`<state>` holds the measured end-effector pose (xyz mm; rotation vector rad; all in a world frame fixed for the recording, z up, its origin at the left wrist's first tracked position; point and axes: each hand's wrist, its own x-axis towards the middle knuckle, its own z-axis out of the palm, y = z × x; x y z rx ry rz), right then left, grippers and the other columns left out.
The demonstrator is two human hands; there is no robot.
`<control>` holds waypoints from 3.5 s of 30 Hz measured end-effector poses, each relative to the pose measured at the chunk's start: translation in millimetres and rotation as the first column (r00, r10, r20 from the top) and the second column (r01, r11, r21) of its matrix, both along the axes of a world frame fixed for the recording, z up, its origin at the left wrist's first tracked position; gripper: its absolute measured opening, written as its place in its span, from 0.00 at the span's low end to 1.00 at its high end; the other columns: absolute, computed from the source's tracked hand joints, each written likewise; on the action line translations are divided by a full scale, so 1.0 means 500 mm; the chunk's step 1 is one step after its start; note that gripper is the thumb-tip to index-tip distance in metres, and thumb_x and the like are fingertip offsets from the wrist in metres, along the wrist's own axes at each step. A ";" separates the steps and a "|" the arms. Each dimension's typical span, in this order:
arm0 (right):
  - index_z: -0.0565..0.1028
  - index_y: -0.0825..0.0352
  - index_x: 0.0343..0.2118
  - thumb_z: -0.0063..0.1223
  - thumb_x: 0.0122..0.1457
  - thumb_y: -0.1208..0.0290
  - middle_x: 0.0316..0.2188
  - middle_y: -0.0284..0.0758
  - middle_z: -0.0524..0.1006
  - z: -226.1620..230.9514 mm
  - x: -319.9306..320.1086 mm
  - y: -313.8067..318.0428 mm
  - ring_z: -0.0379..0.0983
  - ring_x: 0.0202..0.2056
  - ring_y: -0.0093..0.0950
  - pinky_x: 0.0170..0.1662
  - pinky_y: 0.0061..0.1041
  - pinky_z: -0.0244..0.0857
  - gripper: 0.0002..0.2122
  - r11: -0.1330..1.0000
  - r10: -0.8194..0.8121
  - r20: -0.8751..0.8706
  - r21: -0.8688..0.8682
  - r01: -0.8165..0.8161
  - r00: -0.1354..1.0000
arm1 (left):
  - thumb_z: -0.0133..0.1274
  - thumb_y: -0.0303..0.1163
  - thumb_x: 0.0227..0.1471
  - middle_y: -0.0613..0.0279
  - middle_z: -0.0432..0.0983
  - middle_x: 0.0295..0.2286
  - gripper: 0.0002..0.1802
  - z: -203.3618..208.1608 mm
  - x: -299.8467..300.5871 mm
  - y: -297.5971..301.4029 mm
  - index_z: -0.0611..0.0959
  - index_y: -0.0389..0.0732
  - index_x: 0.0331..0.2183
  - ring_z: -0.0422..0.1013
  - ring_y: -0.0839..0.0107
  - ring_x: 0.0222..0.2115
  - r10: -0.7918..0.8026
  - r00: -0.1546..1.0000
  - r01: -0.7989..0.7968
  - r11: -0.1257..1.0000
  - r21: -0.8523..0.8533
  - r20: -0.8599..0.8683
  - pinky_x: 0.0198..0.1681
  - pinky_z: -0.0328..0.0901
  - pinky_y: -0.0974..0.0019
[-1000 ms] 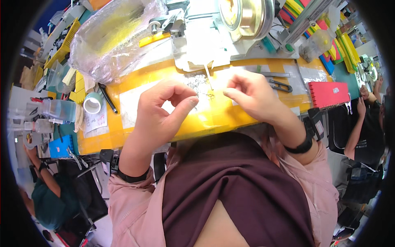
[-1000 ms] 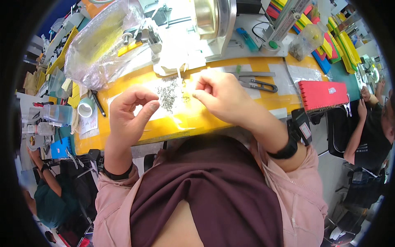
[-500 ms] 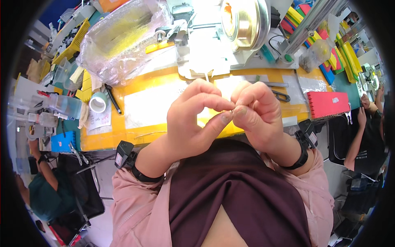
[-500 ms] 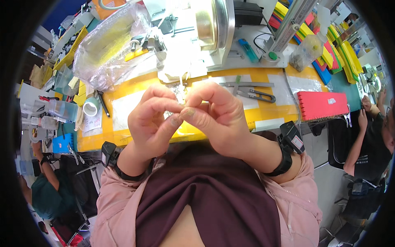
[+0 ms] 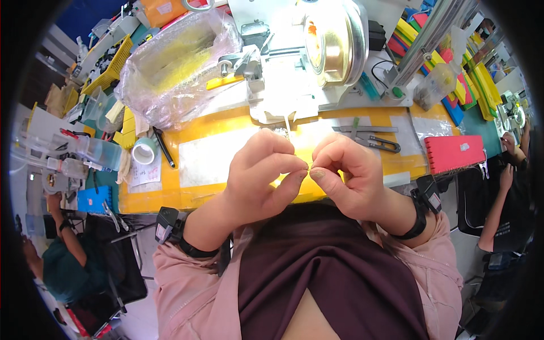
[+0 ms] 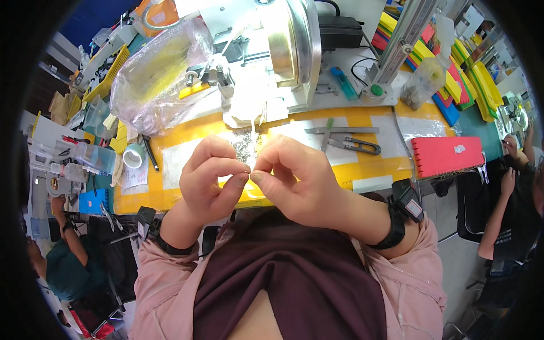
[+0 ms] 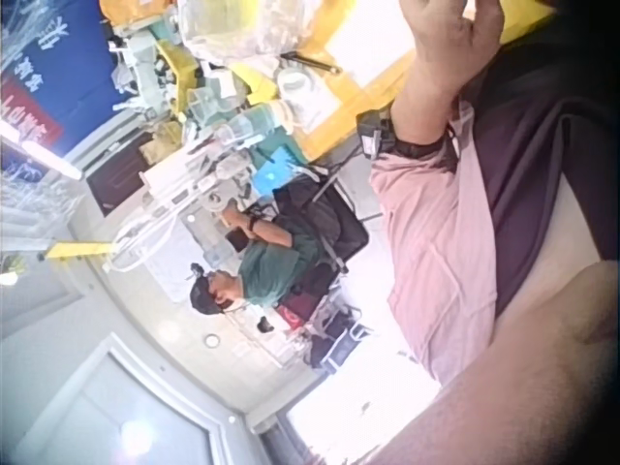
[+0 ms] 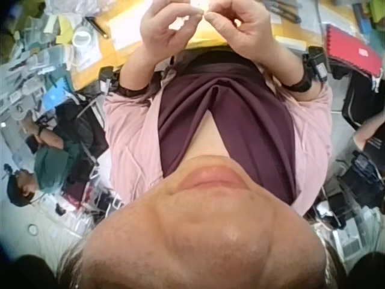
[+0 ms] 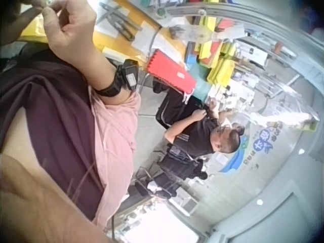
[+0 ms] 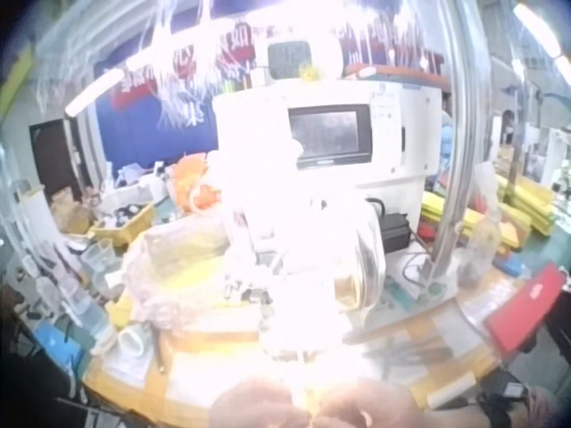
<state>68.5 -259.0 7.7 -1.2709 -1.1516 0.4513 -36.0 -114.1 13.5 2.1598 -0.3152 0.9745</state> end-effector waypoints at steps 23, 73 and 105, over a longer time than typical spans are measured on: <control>0.66 0.68 0.20 0.48 0.43 0.80 0.14 0.35 0.65 0.112 0.053 -0.022 0.62 0.16 0.26 0.20 0.23 0.57 0.03 0.893 0.367 0.273 -0.372 -0.254 0.889 | 0.52 0.27 0.48 0.71 0.64 0.17 0.03 0.033 0.088 0.138 0.75 0.39 0.27 0.57 0.84 0.15 0.118 0.993 -0.100 0.900 -0.425 0.016 0.19 0.53 0.80; 0.66 0.66 0.30 0.42 0.55 0.69 0.22 0.28 0.63 0.069 0.084 0.250 0.53 0.15 0.16 0.16 0.14 0.45 0.06 0.978 -0.195 -0.638 -0.178 0.103 0.745 | 0.56 0.27 0.38 0.47 0.74 0.25 0.51 -0.011 0.046 0.202 0.41 0.36 0.55 0.72 0.54 0.26 0.275 0.825 -0.326 0.945 -0.018 -0.493 0.32 0.66 0.62; 0.52 0.72 0.53 0.42 0.54 0.74 0.31 0.40 0.72 0.052 0.057 0.161 0.70 0.26 0.28 0.25 0.21 0.65 0.24 0.931 0.228 -0.673 -0.062 -0.361 0.704 | 0.36 0.19 0.49 0.38 0.66 0.41 0.42 0.004 0.033 0.218 0.29 0.44 0.55 0.73 0.69 0.24 -0.079 0.716 -0.255 0.895 -0.365 -0.694 0.23 0.68 0.71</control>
